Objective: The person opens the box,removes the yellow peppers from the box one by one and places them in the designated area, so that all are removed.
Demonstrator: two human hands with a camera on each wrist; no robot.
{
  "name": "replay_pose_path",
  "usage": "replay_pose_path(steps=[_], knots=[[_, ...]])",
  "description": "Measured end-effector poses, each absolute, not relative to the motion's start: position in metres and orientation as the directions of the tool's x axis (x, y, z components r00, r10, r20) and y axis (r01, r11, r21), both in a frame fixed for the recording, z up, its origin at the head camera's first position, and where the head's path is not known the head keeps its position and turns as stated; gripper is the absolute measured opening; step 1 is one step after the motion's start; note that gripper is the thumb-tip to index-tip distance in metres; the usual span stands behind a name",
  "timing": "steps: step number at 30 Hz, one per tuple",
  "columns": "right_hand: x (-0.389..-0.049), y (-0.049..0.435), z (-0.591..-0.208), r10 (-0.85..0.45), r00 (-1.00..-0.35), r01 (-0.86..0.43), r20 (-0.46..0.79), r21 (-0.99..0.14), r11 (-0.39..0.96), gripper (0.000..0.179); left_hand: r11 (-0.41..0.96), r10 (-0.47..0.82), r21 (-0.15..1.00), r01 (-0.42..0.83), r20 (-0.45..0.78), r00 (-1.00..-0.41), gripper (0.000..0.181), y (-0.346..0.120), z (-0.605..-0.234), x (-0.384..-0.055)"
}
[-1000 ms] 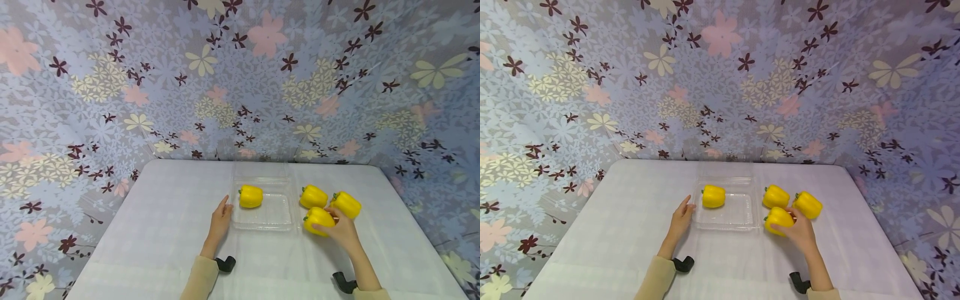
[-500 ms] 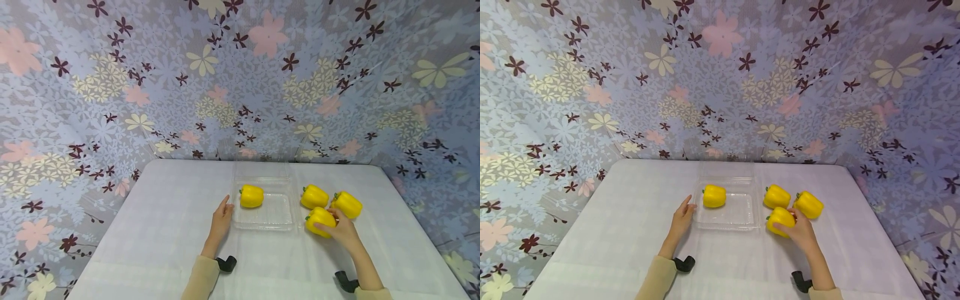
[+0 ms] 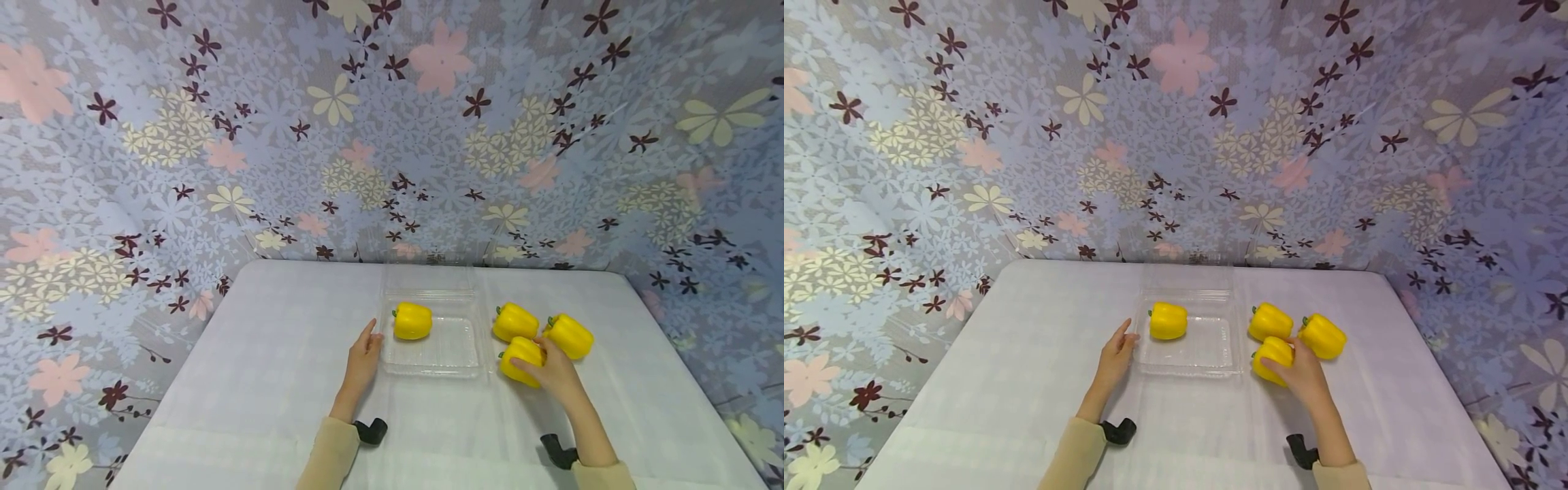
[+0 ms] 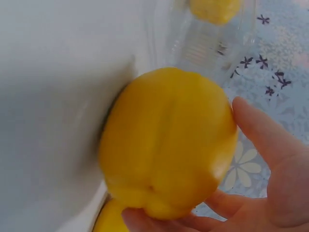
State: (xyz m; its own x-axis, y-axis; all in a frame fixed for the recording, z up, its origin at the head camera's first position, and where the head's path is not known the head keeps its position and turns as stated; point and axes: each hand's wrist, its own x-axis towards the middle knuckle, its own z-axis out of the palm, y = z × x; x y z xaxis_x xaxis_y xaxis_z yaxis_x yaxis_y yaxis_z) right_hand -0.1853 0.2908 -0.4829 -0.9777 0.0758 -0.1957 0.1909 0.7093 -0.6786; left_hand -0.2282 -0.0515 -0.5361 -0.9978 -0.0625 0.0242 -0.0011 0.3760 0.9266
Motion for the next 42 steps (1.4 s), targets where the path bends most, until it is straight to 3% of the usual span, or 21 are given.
replay_pose_path(steps=[6,12,21,30,42], knots=[[-0.189,0.289,-0.473,0.067,-0.982,0.168,-0.176,-0.655,0.737,0.083,0.365,-0.076,0.931,-0.019,0.01,-0.997,0.046,-0.051,-0.537,-0.227],[-0.202,0.27,-0.459,0.083,-0.995,0.103,-0.063,-0.658,0.746,0.068,0.373,-0.071,0.928,-0.006,0.022,-0.997,0.046,-0.053,-0.539,-0.227],[-0.239,0.209,-0.447,-0.117,-0.985,-0.171,0.124,-0.697,0.696,0.055,0.368,-0.066,0.93,-0.008,0.018,-0.998,0.046,-0.053,-0.537,-0.229],[-0.268,0.174,-0.44,-0.236,-0.969,-0.22,0.071,-0.681,0.699,0.052,0.371,-0.071,0.929,-0.004,0.024,-0.997,0.046,-0.051,-0.534,-0.23],[-0.289,0.138,-0.467,-0.365,-0.931,-0.275,0.016,-0.688,0.671,0.06,0.354,-0.065,0.935,-0.007,0.017,-0.998,0.046,-0.053,-0.537,-0.23]])
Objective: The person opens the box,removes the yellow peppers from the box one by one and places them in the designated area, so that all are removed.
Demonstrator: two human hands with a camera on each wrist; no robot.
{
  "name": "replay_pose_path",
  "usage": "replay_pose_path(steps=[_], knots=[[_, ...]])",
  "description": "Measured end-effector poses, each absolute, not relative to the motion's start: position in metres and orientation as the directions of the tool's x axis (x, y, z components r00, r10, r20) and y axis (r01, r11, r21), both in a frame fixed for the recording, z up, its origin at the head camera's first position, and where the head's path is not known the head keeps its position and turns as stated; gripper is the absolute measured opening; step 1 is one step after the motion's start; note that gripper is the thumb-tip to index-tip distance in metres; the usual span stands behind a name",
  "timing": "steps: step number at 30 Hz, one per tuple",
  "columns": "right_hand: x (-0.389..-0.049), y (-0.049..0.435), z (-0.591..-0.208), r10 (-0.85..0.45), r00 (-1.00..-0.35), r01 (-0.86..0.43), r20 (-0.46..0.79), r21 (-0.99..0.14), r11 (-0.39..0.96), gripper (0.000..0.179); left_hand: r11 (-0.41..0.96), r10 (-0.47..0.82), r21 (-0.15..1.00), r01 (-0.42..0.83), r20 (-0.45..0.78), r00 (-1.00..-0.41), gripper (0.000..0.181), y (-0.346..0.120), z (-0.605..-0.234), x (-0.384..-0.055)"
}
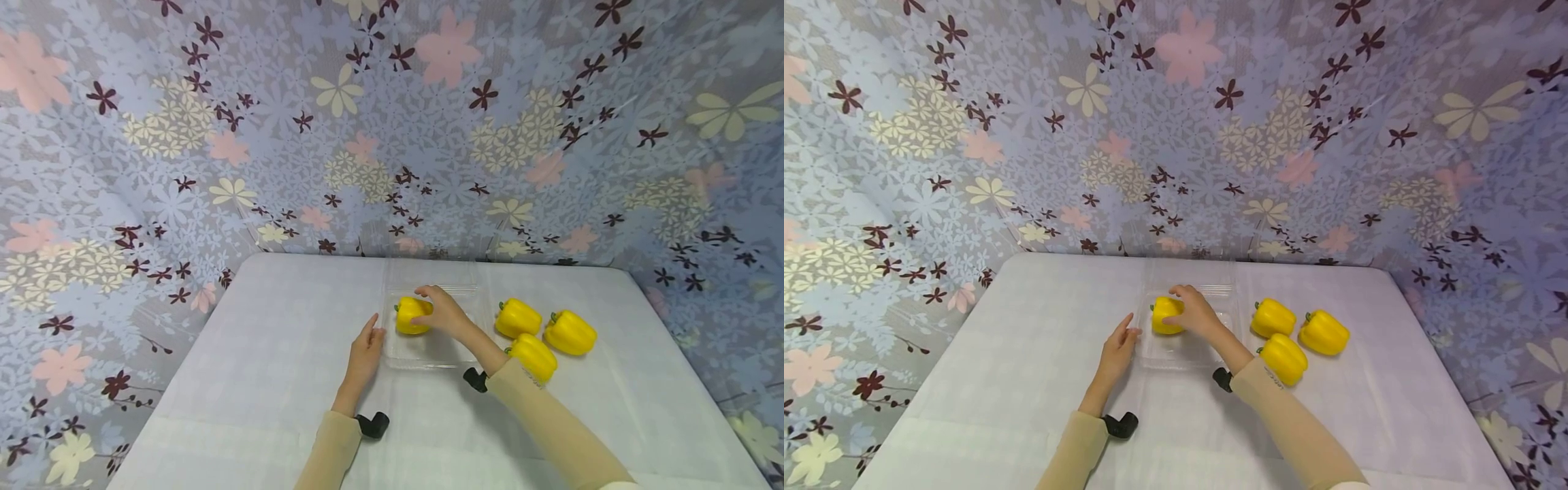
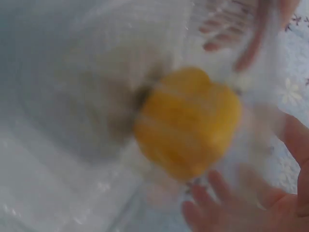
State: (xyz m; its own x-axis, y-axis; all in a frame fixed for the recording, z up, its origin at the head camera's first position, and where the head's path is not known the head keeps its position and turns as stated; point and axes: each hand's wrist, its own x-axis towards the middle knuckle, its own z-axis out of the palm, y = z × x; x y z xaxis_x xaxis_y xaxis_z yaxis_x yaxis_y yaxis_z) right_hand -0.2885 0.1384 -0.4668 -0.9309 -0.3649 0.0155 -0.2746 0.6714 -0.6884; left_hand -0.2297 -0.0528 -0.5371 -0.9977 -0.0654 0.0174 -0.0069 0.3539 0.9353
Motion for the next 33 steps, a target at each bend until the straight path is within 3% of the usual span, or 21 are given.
replay_pose_path(steps=[14,33], knots=[[-0.288,0.13,-0.489,-0.358,-0.932,-0.305,0.05,-0.639,0.706,0.07,0.37,-0.059,0.929,0.014,0.038,-0.998,0.046,-0.052,-0.536,-0.231],[-0.285,0.13,-0.496,-0.325,-0.945,-0.27,0.043,-0.664,0.697,0.062,0.391,-0.059,0.92,0.011,0.038,-0.998,0.046,-0.053,-0.535,-0.23]])
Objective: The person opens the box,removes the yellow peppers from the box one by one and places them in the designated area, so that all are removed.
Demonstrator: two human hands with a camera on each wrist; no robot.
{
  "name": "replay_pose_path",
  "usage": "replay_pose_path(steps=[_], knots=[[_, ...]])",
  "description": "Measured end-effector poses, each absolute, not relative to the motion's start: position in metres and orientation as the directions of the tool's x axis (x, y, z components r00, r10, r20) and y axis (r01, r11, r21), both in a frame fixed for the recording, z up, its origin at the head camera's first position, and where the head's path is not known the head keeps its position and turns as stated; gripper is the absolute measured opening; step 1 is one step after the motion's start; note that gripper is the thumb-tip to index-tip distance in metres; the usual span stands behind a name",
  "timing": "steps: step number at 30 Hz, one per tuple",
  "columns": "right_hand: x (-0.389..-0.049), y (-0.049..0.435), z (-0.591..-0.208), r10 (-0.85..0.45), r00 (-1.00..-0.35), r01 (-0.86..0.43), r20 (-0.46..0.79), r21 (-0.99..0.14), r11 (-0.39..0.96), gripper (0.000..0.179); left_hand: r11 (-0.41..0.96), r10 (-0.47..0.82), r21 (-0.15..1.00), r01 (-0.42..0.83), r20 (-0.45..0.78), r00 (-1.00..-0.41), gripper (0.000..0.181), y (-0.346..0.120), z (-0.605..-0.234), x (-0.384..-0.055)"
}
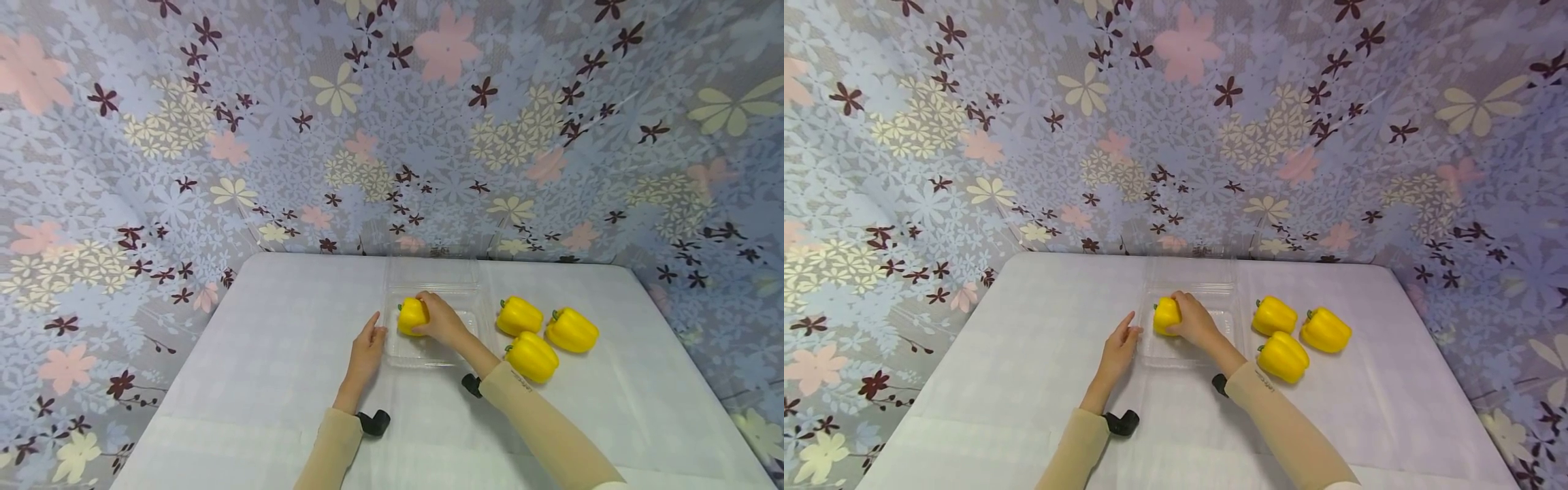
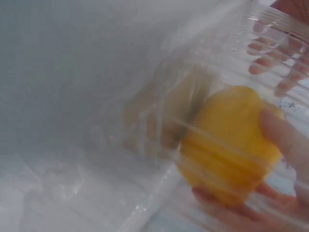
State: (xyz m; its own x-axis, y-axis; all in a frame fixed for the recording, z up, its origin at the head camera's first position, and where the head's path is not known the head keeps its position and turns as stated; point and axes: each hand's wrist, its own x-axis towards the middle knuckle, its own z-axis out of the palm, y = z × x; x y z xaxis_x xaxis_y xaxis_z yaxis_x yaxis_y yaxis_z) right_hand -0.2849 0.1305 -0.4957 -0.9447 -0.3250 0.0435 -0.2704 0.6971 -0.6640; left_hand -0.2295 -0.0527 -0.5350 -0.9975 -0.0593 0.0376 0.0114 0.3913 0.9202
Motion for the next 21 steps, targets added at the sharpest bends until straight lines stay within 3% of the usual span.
replay_pose_path(steps=[11,21], knots=[[-0.274,0.149,-0.481,-0.311,-0.947,-0.273,0.08,-0.711,0.648,0.064,0.406,-0.064,0.914,0.019,0.049,-0.997,0.046,-0.051,-0.533,-0.228],[-0.256,0.194,-0.453,-0.241,-0.966,-0.228,0.089,-0.732,0.642,0.066,0.404,-0.065,0.914,0.035,0.067,-0.996,0.046,-0.052,-0.534,-0.228]])
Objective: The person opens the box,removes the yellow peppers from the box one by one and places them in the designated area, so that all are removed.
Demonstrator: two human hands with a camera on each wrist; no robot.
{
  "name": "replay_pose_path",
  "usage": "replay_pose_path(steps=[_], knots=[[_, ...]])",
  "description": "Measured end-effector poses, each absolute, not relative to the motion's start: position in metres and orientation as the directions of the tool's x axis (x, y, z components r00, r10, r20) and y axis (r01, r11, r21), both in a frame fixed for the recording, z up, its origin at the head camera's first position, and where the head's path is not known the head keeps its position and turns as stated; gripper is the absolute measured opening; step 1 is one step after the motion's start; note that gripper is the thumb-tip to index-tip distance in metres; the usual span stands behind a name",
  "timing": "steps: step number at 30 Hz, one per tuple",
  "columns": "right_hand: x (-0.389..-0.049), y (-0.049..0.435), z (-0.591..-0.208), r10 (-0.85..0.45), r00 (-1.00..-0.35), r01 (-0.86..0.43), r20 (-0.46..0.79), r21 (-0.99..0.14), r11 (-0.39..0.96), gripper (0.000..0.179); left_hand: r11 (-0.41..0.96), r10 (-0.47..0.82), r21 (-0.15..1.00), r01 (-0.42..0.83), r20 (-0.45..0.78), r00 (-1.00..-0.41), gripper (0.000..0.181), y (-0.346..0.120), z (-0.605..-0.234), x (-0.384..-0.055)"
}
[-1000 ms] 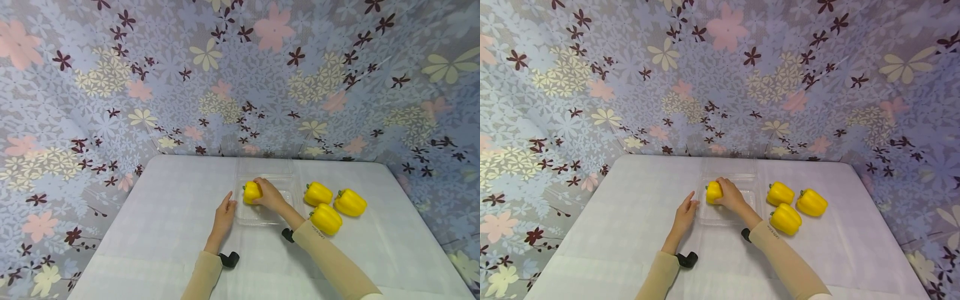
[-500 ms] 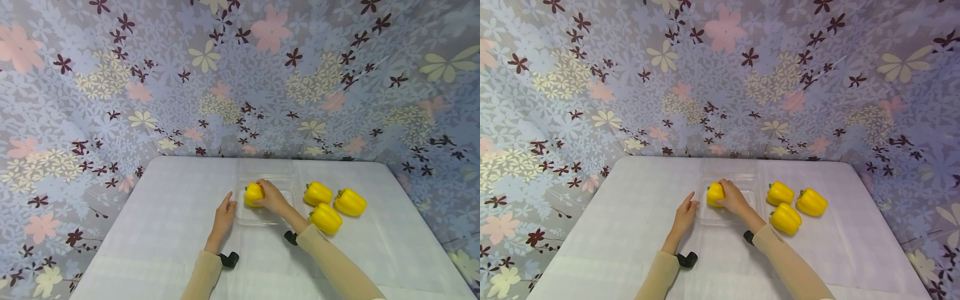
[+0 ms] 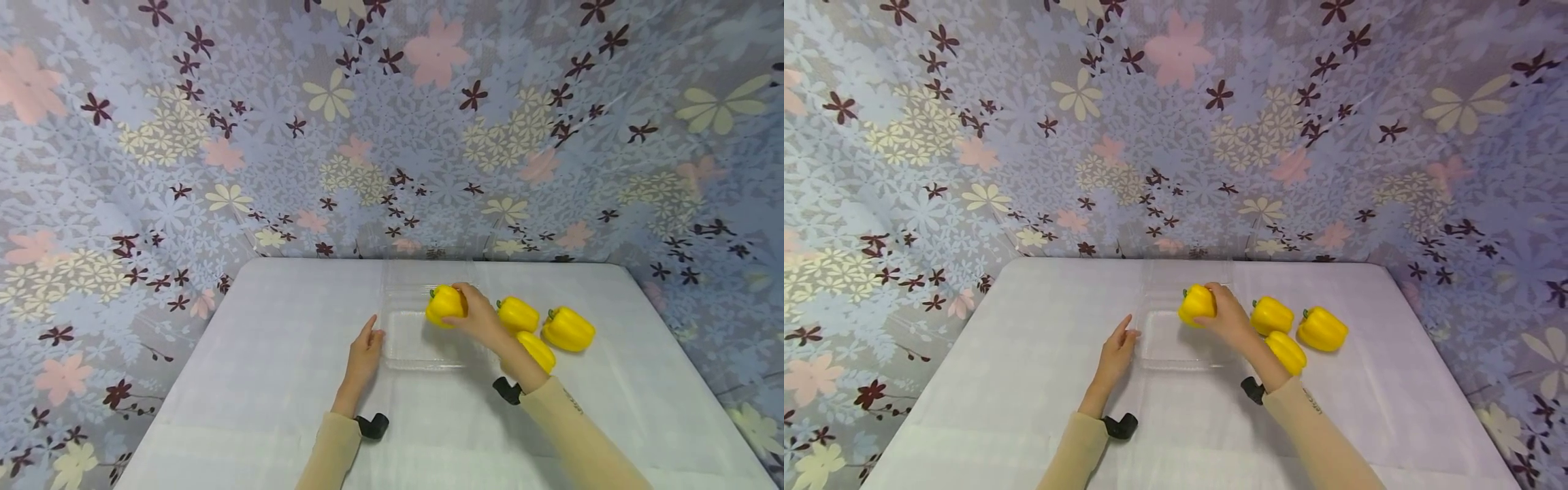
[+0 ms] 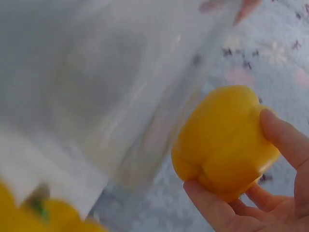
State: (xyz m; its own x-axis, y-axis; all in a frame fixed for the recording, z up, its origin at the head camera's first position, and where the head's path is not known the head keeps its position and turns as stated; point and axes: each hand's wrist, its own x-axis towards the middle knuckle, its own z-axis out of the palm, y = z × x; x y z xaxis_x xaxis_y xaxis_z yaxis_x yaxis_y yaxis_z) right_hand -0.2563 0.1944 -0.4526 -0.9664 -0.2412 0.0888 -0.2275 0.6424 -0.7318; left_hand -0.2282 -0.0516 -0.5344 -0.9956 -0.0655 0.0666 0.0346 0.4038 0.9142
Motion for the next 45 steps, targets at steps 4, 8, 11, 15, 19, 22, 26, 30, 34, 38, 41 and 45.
replay_pose_path(steps=[4,8,11,15,19,22,26,30,34,38,41,45], knots=[[-0.249,0.218,-0.444,-0.209,-0.974,-0.204,0.088,-0.74,0.641,0.068,0.411,-0.069,0.911,0.03,0.064,-0.996,0.046,-0.053,-0.534,-0.228],[-0.242,0.241,-0.438,-0.192,-0.979,-0.182,0.074,-0.748,0.638,0.071,0.411,-0.073,0.911,0.023,0.058,-0.996,0.045,-0.053,-0.534,-0.229],[-0.236,0.258,-0.434,-0.166,-0.984,-0.153,0.058,-0.746,0.648,0.075,0.409,-0.07,0.912,0.023,0.056,-0.996,0.046,-0.052,-0.535,-0.23],[-0.225,0.278,-0.428,-0.116,-0.993,-0.101,0.03,-0.735,0.671,0.079,0.404,-0.067,0.914,0.029,0.061,-0.996,0.046,-0.051,-0.536,-0.23],[-0.214,0.297,-0.426,-0.072,-0.997,-0.059,0.012,-0.718,0.694,0.08,0.402,-0.075,0.915,0.022,0.057,-0.996,0.046,-0.05,-0.537,-0.229],[-0.207,0.311,-0.429,-0.044,-0.999,-0.039,0.012,-0.714,0.699,0.082,0.399,-0.078,0.917,0.017,0.052,-0.996,0.046,-0.05,-0.538,-0.229],[-0.199,0.329,-0.437,-0.023,-0.999,-0.038,0.031,-0.713,0.7,0.081,0.395,-0.073,0.918,0.024,0.058,-0.996,0.046,-0.049,-0.537,-0.227],[-0.189,0.342,-0.445,-0.016,-0.999,-0.043,0.045,-0.709,0.704,0.079,0.392,-0.077,0.92,0.019,0.054,-0.996,0.046,-0.048,-0.536,-0.226],[-0.177,0.35,-0.451,0.012,-0.998,-0.03,0.055,-0.706,0.707,0.076,0.386,-0.08,0.922,0.015,0.05,-0.996,0.046,-0.048,-0.537,-0.226],[-0.163,0.357,-0.458,0.047,-0.997,-0.005,0.055,-0.704,0.71,0.073,0.383,-0.077,0.924,0.013,0.046,-0.996,0.046,-0.049,-0.537,-0.225],[-0.154,0.363,-0.464,0.061,-0.998,0.021,0.032,-0.701,0.713,0.073,0.391,-0.072,0.92,0.022,0.054,-0.996,0.046,-0.049,-0.537,-0.225],[-0.146,0.371,-0.474,0.065,-0.998,0.062,-0.022,-0.684,0.727,0.075,0.388,-0.065,0.921,0.03,0.06,-0.996,0.046,-0.049,-0.536,-0.225]])
